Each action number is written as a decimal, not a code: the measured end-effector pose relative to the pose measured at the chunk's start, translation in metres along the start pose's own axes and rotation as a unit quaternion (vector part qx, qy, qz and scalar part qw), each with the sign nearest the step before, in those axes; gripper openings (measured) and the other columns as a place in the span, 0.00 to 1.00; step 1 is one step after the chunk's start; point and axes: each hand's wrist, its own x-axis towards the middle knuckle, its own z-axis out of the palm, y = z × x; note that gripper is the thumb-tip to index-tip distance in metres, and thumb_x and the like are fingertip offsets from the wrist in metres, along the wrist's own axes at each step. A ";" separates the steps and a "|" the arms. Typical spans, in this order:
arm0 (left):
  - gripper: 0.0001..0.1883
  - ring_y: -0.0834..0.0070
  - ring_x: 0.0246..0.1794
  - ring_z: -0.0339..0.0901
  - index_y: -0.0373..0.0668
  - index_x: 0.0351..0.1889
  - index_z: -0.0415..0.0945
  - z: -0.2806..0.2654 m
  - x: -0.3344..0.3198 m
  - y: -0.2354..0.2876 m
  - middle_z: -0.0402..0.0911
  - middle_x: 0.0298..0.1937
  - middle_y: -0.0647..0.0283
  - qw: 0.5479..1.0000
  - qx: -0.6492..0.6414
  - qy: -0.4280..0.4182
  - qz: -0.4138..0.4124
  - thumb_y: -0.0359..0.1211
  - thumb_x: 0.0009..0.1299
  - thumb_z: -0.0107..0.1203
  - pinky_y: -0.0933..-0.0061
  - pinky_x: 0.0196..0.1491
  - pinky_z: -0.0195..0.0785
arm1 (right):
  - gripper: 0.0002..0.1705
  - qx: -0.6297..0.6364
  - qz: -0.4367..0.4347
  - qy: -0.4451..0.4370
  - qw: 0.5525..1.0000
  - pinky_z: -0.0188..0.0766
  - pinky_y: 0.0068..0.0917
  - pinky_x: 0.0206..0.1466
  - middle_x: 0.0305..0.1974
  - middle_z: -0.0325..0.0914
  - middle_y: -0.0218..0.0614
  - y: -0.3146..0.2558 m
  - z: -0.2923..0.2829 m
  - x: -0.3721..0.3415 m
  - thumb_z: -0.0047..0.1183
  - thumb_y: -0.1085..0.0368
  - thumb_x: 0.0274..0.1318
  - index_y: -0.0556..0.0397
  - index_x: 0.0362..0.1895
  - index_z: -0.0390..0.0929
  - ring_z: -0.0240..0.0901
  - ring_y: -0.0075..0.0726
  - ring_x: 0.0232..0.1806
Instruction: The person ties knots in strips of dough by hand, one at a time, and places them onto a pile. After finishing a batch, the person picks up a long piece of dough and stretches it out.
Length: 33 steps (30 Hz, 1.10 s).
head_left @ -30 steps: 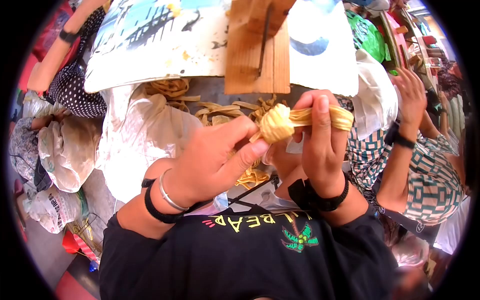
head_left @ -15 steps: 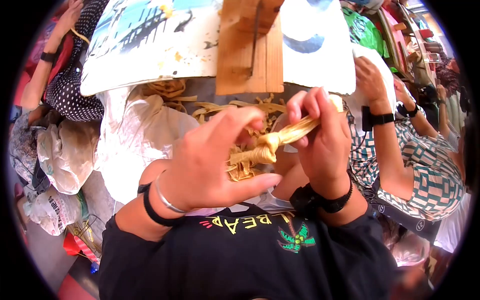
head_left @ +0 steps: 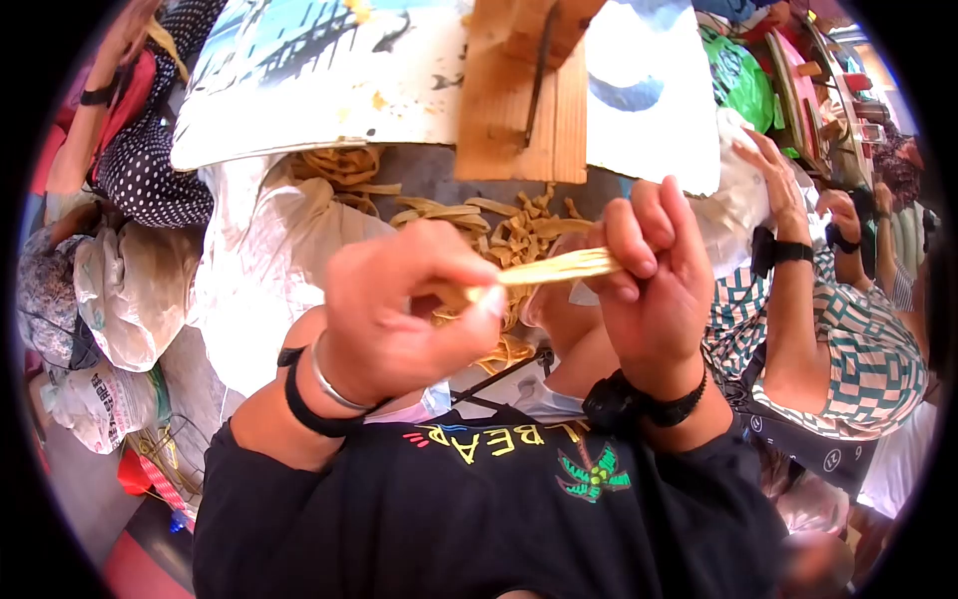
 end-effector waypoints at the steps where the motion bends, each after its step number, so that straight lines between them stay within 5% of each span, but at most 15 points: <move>1: 0.07 0.83 0.25 0.70 0.39 0.36 0.75 -0.004 -0.001 0.002 0.75 0.26 0.65 1.000 -0.005 0.019 -0.019 0.21 0.62 0.61 0.80 0.29 0.59 | 0.24 0.008 0.010 -0.003 1.000 0.51 0.21 0.20 0.21 0.60 0.29 0.003 -0.002 0.001 0.30 0.48 0.79 0.42 0.27 0.57 0.50 0.24 0.17; 2: 0.07 0.81 0.26 0.71 0.39 0.36 0.73 -0.007 -0.002 0.004 0.72 0.26 0.67 0.999 0.005 0.014 -0.042 0.23 0.63 0.60 0.78 0.33 0.67 | 0.23 0.016 0.021 -0.006 1.000 0.55 0.22 0.21 0.22 0.64 0.31 0.006 -0.004 0.002 0.30 0.48 0.79 0.43 0.28 0.58 0.54 0.25 0.18; 4: 0.08 0.80 0.26 0.72 0.40 0.39 0.72 -0.010 0.010 -0.011 0.71 0.28 0.67 0.997 0.008 0.007 0.072 0.23 0.64 0.58 0.73 0.38 0.73 | 0.22 -0.014 0.045 0.010 0.999 0.63 0.23 0.23 0.26 0.71 0.34 0.008 0.000 0.002 0.32 0.49 0.79 0.44 0.30 0.61 0.62 0.28 0.19; 6: 0.15 0.79 0.27 0.73 0.40 0.47 0.68 -0.012 0.016 -0.014 0.70 0.31 0.66 0.994 -0.052 0.000 0.092 0.22 0.64 0.58 0.71 0.40 0.77 | 0.23 -0.073 0.121 -0.005 0.990 0.68 0.22 0.24 0.30 0.76 0.37 -0.001 0.009 0.000 0.34 0.47 0.78 0.49 0.34 0.69 0.69 0.30 0.20; 8: 0.28 0.78 0.28 0.74 0.39 0.61 0.61 -0.007 0.010 0.001 0.68 0.33 0.66 0.984 -0.180 -0.012 0.014 0.21 0.64 0.57 0.70 0.39 0.79 | 0.26 -0.192 0.235 -0.072 0.950 0.74 0.22 0.26 0.33 0.82 0.40 -0.014 0.016 -0.003 0.37 0.46 0.77 0.54 0.39 0.76 0.77 0.31 0.22; 10: 0.44 0.82 0.28 0.73 0.40 0.77 0.46 -0.001 0.009 0.007 0.66 0.33 0.68 0.964 -0.249 -0.027 -0.086 0.18 0.63 0.56 0.75 0.34 0.78 | 0.18 -0.360 0.276 -0.137 0.881 0.67 0.18 0.26 0.31 0.79 0.32 -0.022 0.020 -0.007 0.53 0.51 0.67 0.54 0.40 0.75 0.72 0.22 0.24; 12: 0.43 0.86 0.30 0.68 0.41 0.77 0.49 -0.005 0.015 0.003 0.64 0.33 0.70 0.965 -0.224 -0.098 -0.100 0.17 0.63 0.57 0.83 0.38 0.70 | 0.21 -0.409 0.192 -0.119 0.884 0.60 0.15 0.26 0.30 0.76 0.24 -0.024 0.024 -0.007 0.69 0.55 0.57 0.53 0.42 0.73 0.67 0.12 0.25; 14: 0.41 0.86 0.32 0.65 0.41 0.75 0.54 -0.001 0.019 0.003 0.63 0.34 0.71 0.966 -0.198 -0.148 -0.075 0.20 0.64 0.61 0.86 0.42 0.63 | 0.23 -0.380 0.067 -0.129 0.913 0.62 0.15 0.29 0.35 0.74 0.25 -0.018 0.031 -0.004 0.68 0.63 0.57 0.53 0.50 0.68 0.68 0.13 0.31; 16: 0.34 0.85 0.33 0.72 0.40 0.70 0.62 0.007 0.020 -0.007 0.74 0.39 0.66 0.993 -0.100 -0.065 -0.027 0.24 0.66 0.65 0.84 0.38 0.66 | 0.24 -0.352 -0.063 -0.113 0.927 0.64 0.16 0.32 0.38 0.73 0.25 0.005 0.019 0.005 0.66 0.68 0.58 0.54 0.53 0.66 0.69 0.14 0.35; 19: 0.19 0.84 0.35 0.77 0.38 0.56 0.76 -0.009 0.035 0.005 0.82 0.40 0.63 0.993 0.104 -0.002 -0.057 0.26 0.67 0.66 0.82 0.37 0.69 | 0.18 -0.322 -0.210 -0.064 0.921 0.66 0.14 0.35 0.38 0.72 0.26 0.011 0.008 0.034 0.61 0.71 0.64 0.55 0.52 0.67 0.70 0.14 0.35; 21: 0.08 0.86 0.34 0.77 0.37 0.41 0.83 -0.011 0.051 -0.007 0.84 0.34 0.65 0.982 0.172 0.074 -0.001 0.30 0.68 0.67 0.82 0.38 0.69 | 0.16 -0.337 -0.243 -0.022 0.909 0.66 0.13 0.36 0.37 0.73 0.26 0.008 0.013 0.046 0.59 0.71 0.65 0.55 0.51 0.67 0.70 0.14 0.35; 26: 0.09 0.85 0.35 0.77 0.39 0.44 0.81 -0.003 0.075 -0.026 0.82 0.34 0.70 0.982 0.141 0.127 -0.021 0.31 0.70 0.66 0.83 0.39 0.69 | 0.16 -0.437 -0.326 0.076 0.835 0.65 0.12 0.34 0.35 0.74 0.24 0.004 0.020 0.066 0.63 0.69 0.64 0.54 0.49 0.70 0.69 0.12 0.32; 29: 0.06 0.84 0.36 0.77 0.40 0.42 0.80 0.001 0.078 -0.037 0.80 0.33 0.72 0.987 0.071 0.143 -0.014 0.30 0.71 0.64 0.81 0.40 0.69 | 0.16 -0.444 -0.311 0.089 0.836 0.65 0.13 0.32 0.33 0.74 0.23 0.006 0.016 0.068 0.64 0.68 0.63 0.54 0.49 0.70 0.68 0.12 0.30; 33: 0.04 0.83 0.37 0.76 0.40 0.40 0.79 -0.003 0.085 -0.049 0.80 0.33 0.71 0.980 0.169 0.103 0.017 0.30 0.72 0.61 0.80 0.42 0.69 | 0.17 -0.525 -0.306 0.106 0.787 0.65 0.15 0.29 0.31 0.73 0.24 0.007 0.017 0.069 0.65 0.69 0.60 0.53 0.49 0.71 0.67 0.14 0.28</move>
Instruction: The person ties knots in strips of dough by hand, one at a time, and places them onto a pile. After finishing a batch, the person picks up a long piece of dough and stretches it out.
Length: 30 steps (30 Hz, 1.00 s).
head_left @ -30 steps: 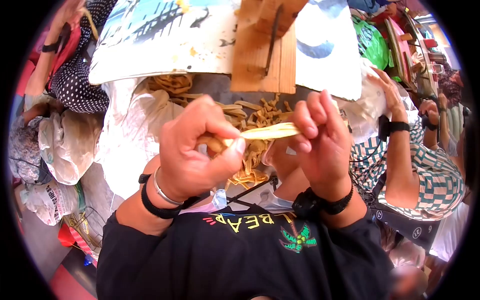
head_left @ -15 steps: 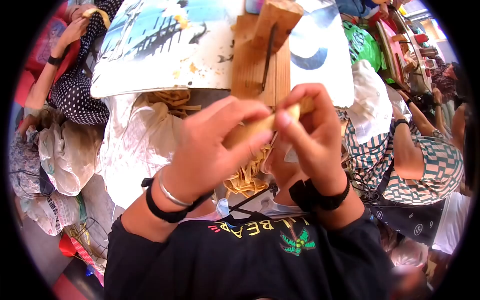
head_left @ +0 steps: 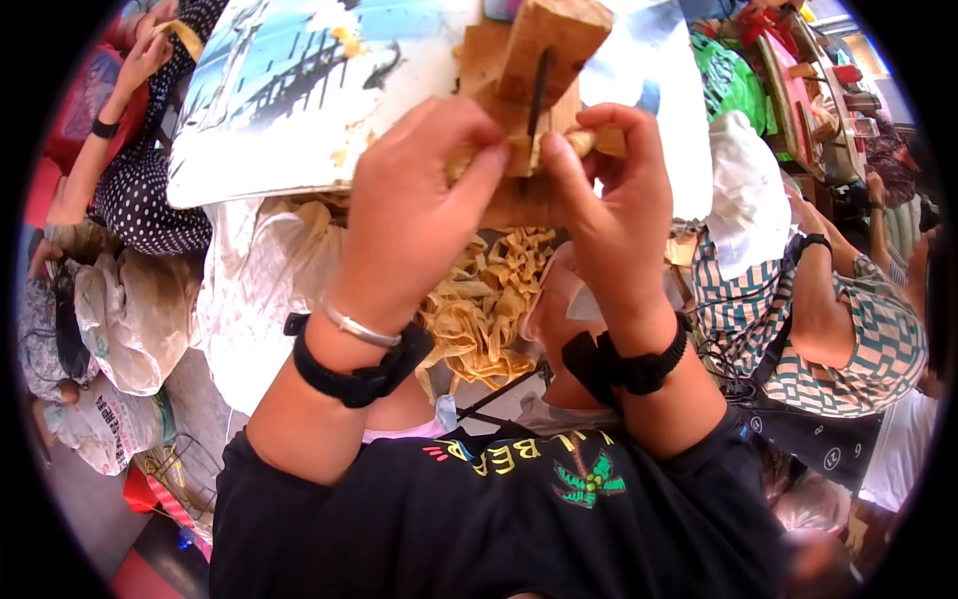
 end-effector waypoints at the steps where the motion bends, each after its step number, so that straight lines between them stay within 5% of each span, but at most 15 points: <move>1: 0.04 0.83 0.37 0.77 0.39 0.39 0.79 0.001 0.001 0.003 0.80 0.33 0.71 0.999 0.053 -0.008 0.003 0.29 0.73 0.60 0.79 0.42 0.69 | 0.17 -0.045 -0.032 0.002 0.998 0.65 0.15 0.29 0.31 0.73 0.24 0.003 0.001 0.000 0.65 0.69 0.59 0.53 0.49 0.72 0.67 0.14 0.28; 3: 0.05 0.82 0.38 0.78 0.37 0.40 0.79 -0.002 0.002 0.010 0.81 0.33 0.68 0.993 0.117 -0.015 -0.007 0.29 0.73 0.58 0.77 0.44 0.71 | 0.17 -0.097 -0.103 0.012 0.990 0.67 0.17 0.30 0.31 0.74 0.25 0.005 0.002 0.003 0.63 0.70 0.59 0.53 0.50 0.72 0.68 0.15 0.28; 7: 0.06 0.76 0.36 0.78 0.37 0.42 0.79 -0.011 -0.015 0.006 0.82 0.37 0.62 0.990 -0.073 -0.004 -0.117 0.28 0.73 0.54 0.76 0.42 0.70 | 0.14 0.050 -0.014 -0.017 0.999 0.68 0.17 0.32 0.34 0.75 0.28 0.000 -0.029 -0.006 0.59 0.71 0.62 0.54 0.50 0.72 0.71 0.17 0.30; 10: 0.07 0.81 0.40 0.77 0.36 0.43 0.80 -0.027 -0.028 0.018 0.82 0.40 0.66 0.962 -0.208 -0.033 -0.172 0.28 0.75 0.51 0.78 0.46 0.70 | 0.14 -0.196 -0.110 -0.083 0.971 0.69 0.25 0.42 0.36 0.78 0.33 -0.014 -0.074 -0.006 0.63 0.65 0.59 0.53 0.48 0.79 0.74 0.28 0.39; 11: 0.08 0.82 0.42 0.76 0.36 0.44 0.79 -0.028 -0.033 0.021 0.82 0.41 0.67 0.962 -0.217 -0.032 -0.162 0.28 0.76 0.50 0.79 0.47 0.69 | 0.13 -0.241 -0.104 -0.030 0.964 0.68 0.29 0.46 0.38 0.78 0.36 -0.020 -0.077 -0.012 0.66 0.63 0.56 0.53 0.44 0.83 0.74 0.34 0.41; 14: 0.10 0.84 0.45 0.73 0.37 0.54 0.74 -0.028 -0.043 0.037 0.77 0.45 0.67 0.942 -0.298 -0.042 -0.147 0.28 0.78 0.50 0.82 0.50 0.68 | 0.11 -0.234 -0.172 -0.039 0.956 0.69 0.29 0.43 0.38 0.79 0.39 -0.029 -0.088 -0.021 0.66 0.64 0.56 0.56 0.40 0.84 0.74 0.37 0.40; 17: 0.17 0.85 0.42 0.70 0.40 0.62 0.67 -0.017 -0.050 0.047 0.70 0.45 0.70 0.926 -0.354 -0.046 -0.124 0.29 0.77 0.53 0.82 0.46 0.65 | 0.11 -0.019 -0.200 -0.157 0.967 0.71 0.31 0.42 0.38 0.79 0.41 -0.045 -0.049 -0.040 0.64 0.67 0.58 0.59 0.43 0.84 0.75 0.38 0.38; 20: 0.22 0.83 0.41 0.71 0.39 0.64 0.64 0.001 -0.057 0.052 0.68 0.47 0.67 0.910 -0.384 -0.019 -0.155 0.35 0.77 0.56 0.79 0.49 0.69 | 0.12 -0.009 -0.171 -0.181 0.968 0.73 0.31 0.44 0.42 0.79 0.41 -0.045 -0.027 -0.049 0.61 0.68 0.62 0.58 0.48 0.82 0.77 0.38 0.40; 23: 0.29 0.84 0.38 0.72 0.39 0.66 0.62 -0.005 -0.057 0.055 0.70 0.47 0.65 0.856 -0.456 -0.048 -0.239 0.39 0.74 0.63 0.82 0.40 0.70 | 0.14 0.289 0.009 -0.190 0.938 0.75 0.31 0.48 0.45 0.79 0.39 -0.027 -0.011 -0.070 0.55 0.68 0.68 0.57 0.55 0.78 0.77 0.38 0.41; 25: 0.31 0.84 0.35 0.74 0.38 0.66 0.62 -0.007 -0.056 0.053 0.76 0.44 0.64 0.883 -0.405 -0.080 -0.223 0.44 0.74 0.62 0.80 0.37 0.70 | 0.14 0.453 0.104 -0.178 0.867 0.75 0.30 0.46 0.42 0.77 0.36 -0.020 -0.011 -0.073 0.50 0.65 0.71 0.56 0.56 0.75 0.76 0.35 0.38; 29: 0.24 0.86 0.30 0.73 0.37 0.59 0.73 -0.033 -0.050 0.052 0.81 0.37 0.67 0.954 -0.176 -0.157 -0.186 0.48 0.78 0.54 0.83 0.32 0.65 | 0.14 0.550 0.142 -0.157 0.808 0.72 0.25 0.33 0.31 0.70 0.28 -0.037 -0.057 -0.035 0.36 0.57 0.77 0.52 0.53 0.68 0.68 0.24 0.25; 30: 0.23 0.87 0.28 0.72 0.36 0.56 0.76 -0.037 -0.049 0.052 0.82 0.35 0.68 0.963 -0.106 -0.176 -0.173 0.48 0.79 0.52 0.84 0.31 0.64 | 0.15 0.525 0.141 -0.149 0.826 0.72 0.27 0.33 0.32 0.72 0.31 -0.043 -0.063 -0.028 0.41 0.56 0.75 0.53 0.53 0.69 0.70 0.28 0.26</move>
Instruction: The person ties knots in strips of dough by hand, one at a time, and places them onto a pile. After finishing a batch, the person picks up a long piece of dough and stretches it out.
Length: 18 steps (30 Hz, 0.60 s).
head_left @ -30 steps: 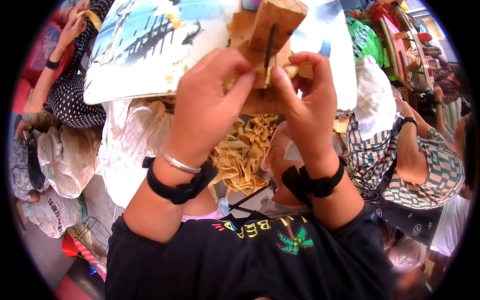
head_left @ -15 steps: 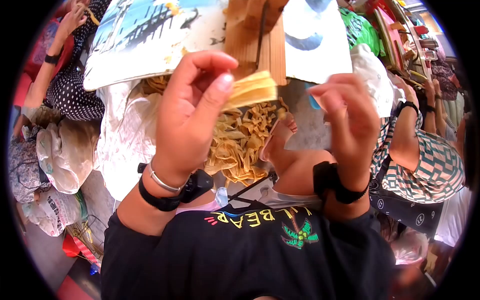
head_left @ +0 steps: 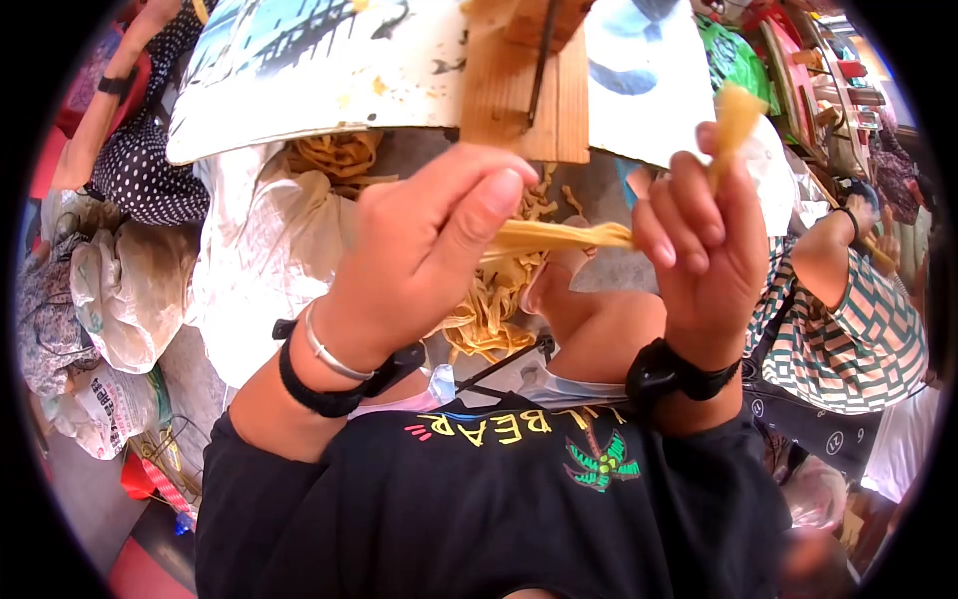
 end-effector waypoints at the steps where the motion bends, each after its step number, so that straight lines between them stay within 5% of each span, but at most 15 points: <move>1: 0.17 0.85 0.27 0.72 0.37 0.47 0.81 0.006 0.002 -0.009 0.80 0.30 0.67 0.986 0.055 0.076 0.136 0.43 0.78 0.54 0.80 0.30 0.64 | 0.17 -0.115 0.018 0.015 0.993 0.73 0.29 0.32 0.33 0.74 0.34 -0.005 0.004 0.001 0.45 0.55 0.72 0.55 0.53 0.69 0.72 0.31 0.26; 2: 0.15 0.83 0.26 0.71 0.38 0.47 0.81 0.009 0.002 -0.013 0.79 0.29 0.66 0.978 0.072 0.075 0.183 0.41 0.77 0.56 0.78 0.30 0.63 | 0.20 -0.318 0.061 0.028 0.946 0.73 0.31 0.32 0.34 0.76 0.36 -0.008 0.009 -0.001 0.50 0.54 0.69 0.56 0.54 0.69 0.74 0.34 0.27; 3: 0.13 0.80 0.25 0.71 0.38 0.46 0.81 0.011 0.001 -0.015 0.77 0.28 0.66 0.967 0.089 0.075 0.228 0.39 0.75 0.58 0.77 0.29 0.63 | 0.23 -0.531 0.155 -0.033 0.832 0.73 0.32 0.32 0.35 0.79 0.39 -0.009 0.015 -0.004 0.55 0.53 0.67 0.58 0.54 0.70 0.76 0.38 0.27; 4: 0.12 0.77 0.24 0.71 0.39 0.44 0.81 0.014 0.001 -0.017 0.77 0.28 0.65 0.951 0.103 0.048 0.288 0.38 0.73 0.60 0.74 0.29 0.63 | 0.26 -0.625 0.235 -0.161 0.727 0.73 0.34 0.31 0.36 0.81 0.42 -0.002 0.017 -0.004 0.60 0.53 0.64 0.59 0.54 0.70 0.77 0.41 0.27; 5: 0.10 0.74 0.23 0.71 0.39 0.43 0.81 0.017 0.002 -0.018 0.76 0.27 0.64 0.931 0.115 0.020 0.346 0.36 0.71 0.62 0.72 0.28 0.63 | 0.25 -0.593 0.287 -0.379 0.650 0.76 0.38 0.43 0.42 0.81 0.48 0.010 0.011 0.000 0.62 0.51 0.61 0.58 0.51 0.75 0.80 0.47 0.39; 6: 0.09 0.69 0.22 0.71 0.40 0.40 0.81 0.025 0.005 -0.020 0.75 0.26 0.63 0.900 0.123 -0.036 0.417 0.35 0.68 0.65 0.69 0.28 0.63 | 0.23 -0.468 0.175 -0.420 0.758 0.75 0.39 0.54 0.44 0.82 0.47 0.038 -0.004 -0.023 0.60 0.50 0.63 0.54 0.53 0.79 0.78 0.50 0.49; 8: 0.08 0.62 0.29 0.73 0.40 0.37 0.81 0.038 0.002 -0.021 0.73 0.28 0.61 0.912 0.098 -0.195 0.347 0.34 0.66 0.66 0.65 0.34 0.67 | 0.23 -0.421 0.137 -0.459 0.770 0.75 0.39 0.56 0.47 0.81 0.47 0.060 -0.016 -0.045 0.56 0.51 0.67 0.54 0.57 0.78 0.78 0.49 0.52; 10: 0.11 0.60 0.36 0.74 0.39 0.39 0.82 0.031 0.011 -0.019 0.74 0.34 0.59 0.920 0.081 -0.045 0.381 0.36 0.65 0.67 0.63 0.40 0.68 | 0.20 -0.386 0.221 -0.421 0.790 0.75 0.38 0.53 0.45 0.81 0.46 0.047 -0.006 -0.029 0.54 0.53 0.69 0.55 0.53 0.79 0.77 0.46 0.50; 11: 0.14 0.60 0.41 0.74 0.38 0.42 0.82 0.016 0.015 -0.016 0.76 0.41 0.56 0.928 0.054 -0.021 0.368 0.38 0.65 0.67 0.61 0.43 0.69 | 0.17 -0.331 0.201 -0.355 0.851 0.74 0.35 0.46 0.39 0.81 0.42 0.053 -0.010 -0.025 0.54 0.55 0.70 0.55 0.49 0.79 0.78 0.42 0.43; 12: 0.16 0.62 0.41 0.75 0.38 0.44 0.83 -0.001 0.015 -0.012 0.77 0.41 0.56 0.918 0.080 -0.004 0.388 0.39 0.65 0.66 0.63 0.42 0.70 | 0.15 -0.365 0.240 -0.347 0.830 0.72 0.31 0.40 0.34 0.79 0.34 0.039 -0.005 -0.013 0.51 0.57 0.73 0.56 0.47 0.78 0.75 0.34 0.36; 14: 0.13 0.65 0.36 0.76 0.37 0.43 0.81 -0.007 0.002 0.000 0.78 0.38 0.57 0.931 0.142 -0.039 0.334 0.37 0.68 0.65 0.68 0.40 0.70 | 0.14 -0.314 0.272 -0.288 0.862 0.71 0.26 0.37 0.31 0.76 0.29 0.027 0.002 -0.010 0.46 0.58 0.76 0.56 0.49 0.76 0.72 0.26 0.32; 16: 0.11 0.68 0.33 0.75 0.36 0.41 0.79 0.003 -0.007 -0.013 0.78 0.34 0.58 0.975 0.073 -0.010 0.210 0.35 0.69 0.64 0.71 0.38 0.69 | 0.14 -0.276 0.304 -0.202 0.889 0.69 0.22 0.36 0.30 0.73 0.26 0.034 -0.005 -0.013 0.43 0.58 0.77 0.56 0.52 0.74 0.70 0.20 0.32; 18: 0.10 0.71 0.29 0.74 0.36 0.39 0.78 0.009 -0.011 -0.017 0.78 0.31 0.59 0.989 0.024 0.029 0.144 0.34 0.70 0.63 0.73 0.36 0.68 | 0.13 -0.241 0.235 -0.144 0.930 0.68 0.19 0.39 0.34 0.72 0.25 0.043 -0.003 -0.011 0.44 0.59 0.77 0.55 0.52 0.72 0.68 0.17 0.34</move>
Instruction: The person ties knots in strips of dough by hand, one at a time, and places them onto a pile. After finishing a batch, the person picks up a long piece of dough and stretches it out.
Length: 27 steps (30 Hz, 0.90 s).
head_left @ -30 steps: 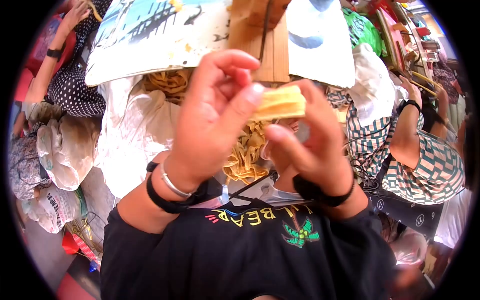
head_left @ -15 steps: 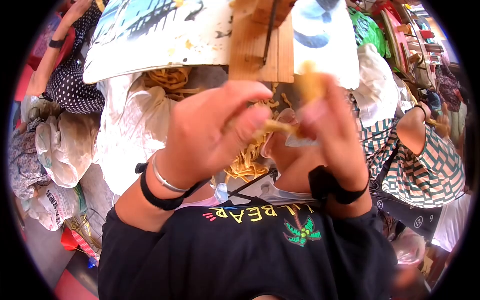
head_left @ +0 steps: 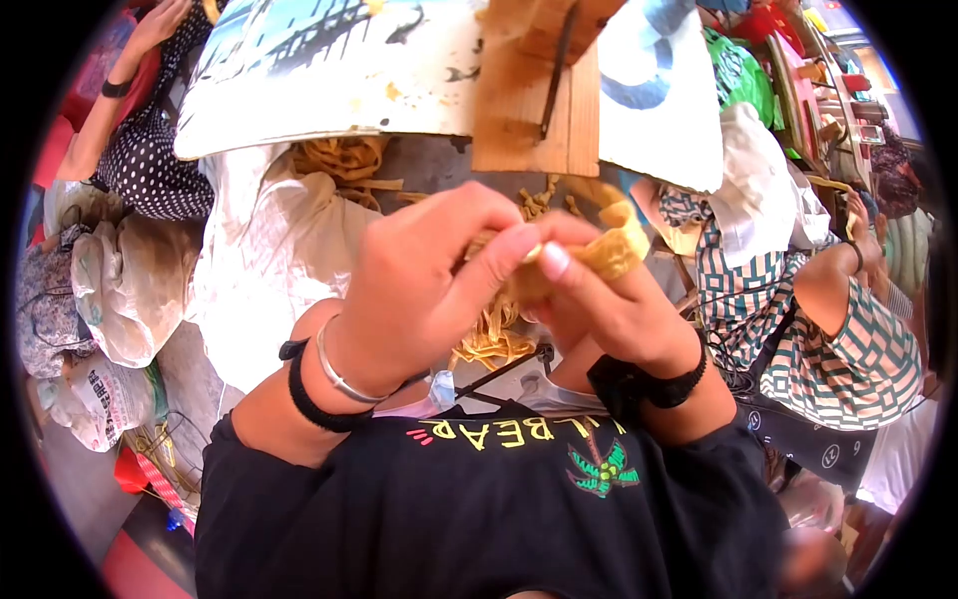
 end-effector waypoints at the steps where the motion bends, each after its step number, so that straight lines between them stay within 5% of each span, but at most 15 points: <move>1: 0.09 0.71 0.28 0.74 0.36 0.38 0.77 0.002 0.001 0.002 0.77 0.30 0.60 1.000 -0.009 0.024 0.001 0.33 0.71 0.62 0.74 0.35 0.68 | 0.12 0.019 -0.034 0.032 0.999 0.67 0.17 0.40 0.35 0.72 0.24 0.003 0.002 0.004 0.44 0.59 0.77 0.55 0.51 0.72 0.67 0.15 0.36; 6: 0.04 0.67 0.39 0.76 0.37 0.33 0.75 -0.003 0.004 -0.003 0.78 0.40 0.56 0.994 -0.009 0.034 0.100 0.24 0.66 0.60 0.69 0.44 0.71 | 0.09 0.020 -0.069 0.122 0.990 0.67 0.19 0.44 0.40 0.74 0.24 0.005 -0.003 0.004 0.56 0.65 0.69 0.52 0.48 0.73 0.69 0.15 0.40; 7: 0.08 0.71 0.54 0.70 0.39 0.45 0.71 -0.002 0.003 -0.016 0.71 0.52 0.55 0.994 -0.085 0.002 0.066 0.26 0.70 0.55 0.68 0.59 0.62 | 0.10 0.048 -0.070 0.123 0.989 0.68 0.19 0.45 0.40 0.74 0.24 0.004 -0.005 0.003 0.58 0.66 0.67 0.52 0.48 0.73 0.69 0.16 0.40; 11: 0.17 0.72 0.51 0.71 0.39 0.52 0.64 0.005 0.003 -0.023 0.70 0.52 0.57 0.986 -0.152 -0.059 0.034 0.25 0.67 0.54 0.70 0.60 0.63 | 0.12 0.088 -0.075 0.099 0.988 0.69 0.20 0.48 0.41 0.75 0.26 0.007 -0.004 -0.003 0.63 0.70 0.61 0.52 0.46 0.74 0.72 0.18 0.44; 13: 0.18 0.73 0.49 0.71 0.39 0.52 0.64 0.003 -0.001 -0.023 0.70 0.49 0.58 0.962 -0.271 -0.043 -0.006 0.23 0.65 0.55 0.72 0.57 0.64 | 0.14 -0.073 -0.136 0.082 0.985 0.71 0.24 0.46 0.40 0.77 0.30 0.003 -0.004 0.001 0.66 0.71 0.57 0.53 0.45 0.76 0.75 0.25 0.42; 15: 0.20 0.75 0.44 0.70 0.38 0.53 0.64 -0.001 0.001 -0.013 0.70 0.45 0.61 0.931 -0.354 -0.020 -0.091 0.23 0.64 0.57 0.75 0.52 0.64 | 0.17 -0.267 -0.227 0.108 0.930 0.73 0.27 0.45 0.40 0.79 0.35 0.000 -0.003 0.005 0.70 0.71 0.53 0.54 0.44 0.77 0.78 0.33 0.41; 18: 0.18 0.75 0.43 0.69 0.37 0.51 0.66 0.012 -0.004 -0.005 0.70 0.43 0.61 0.995 -0.084 0.049 -0.033 0.24 0.64 0.57 0.75 0.52 0.64 | 0.19 -0.440 -0.302 0.214 0.819 0.75 0.32 0.34 0.34 0.78 0.39 0.008 0.007 0.012 0.71 0.71 0.51 0.52 0.43 0.74 0.79 0.40 0.32; 20: 0.14 0.74 0.38 0.70 0.34 0.49 0.69 0.025 -0.007 0.005 0.72 0.40 0.59 0.995 -0.034 0.058 0.076 0.23 0.67 0.57 0.74 0.48 0.67 | 0.20 -0.460 -0.283 0.276 0.795 0.74 0.31 0.32 0.33 0.77 0.39 0.011 0.008 0.009 0.70 0.71 0.52 0.52 0.43 0.71 0.79 0.38 0.29; 23: 0.18 0.74 0.38 0.71 0.33 0.55 0.66 0.031 -0.010 -0.004 0.71 0.45 0.58 0.989 -0.095 0.081 0.084 0.23 0.69 0.57 0.75 0.47 0.68 | 0.21 -0.399 -0.265 0.245 0.843 0.73 0.27 0.31 0.33 0.74 0.38 0.013 -0.001 0.001 0.66 0.72 0.56 0.52 0.45 0.65 0.77 0.34 0.27; 24: 0.19 0.74 0.38 0.71 0.33 0.58 0.64 0.032 -0.010 -0.001 0.71 0.48 0.58 0.979 -0.172 0.111 0.010 0.22 0.70 0.56 0.75 0.47 0.68 | 0.21 -0.386 -0.279 0.231 0.848 0.73 0.27 0.32 0.33 0.74 0.38 0.018 -0.001 0.002 0.64 0.74 0.57 0.52 0.47 0.64 0.77 0.34 0.28; 25: 0.20 0.76 0.37 0.69 0.34 0.59 0.61 0.023 -0.004 -0.004 0.68 0.51 0.58 0.992 -0.063 0.106 0.011 0.26 0.73 0.55 0.76 0.46 0.67 | 0.21 -0.374 -0.294 0.216 0.853 0.73 0.27 0.33 0.34 0.74 0.39 0.023 -0.001 0.003 0.62 0.76 0.57 0.53 0.48 0.64 0.76 0.33 0.28; 27: 0.10 0.76 0.30 0.67 0.37 0.46 0.69 0.014 0.005 -0.011 0.70 0.38 0.61 0.997 -0.067 0.034 0.027 0.33 0.76 0.54 0.75 0.38 0.64 | 0.23 -0.353 -0.295 0.182 0.869 0.73 0.27 0.35 0.35 0.74 0.40 0.021 0.002 0.003 0.59 0.78 0.57 0.54 0.53 0.64 0.77 0.35 0.30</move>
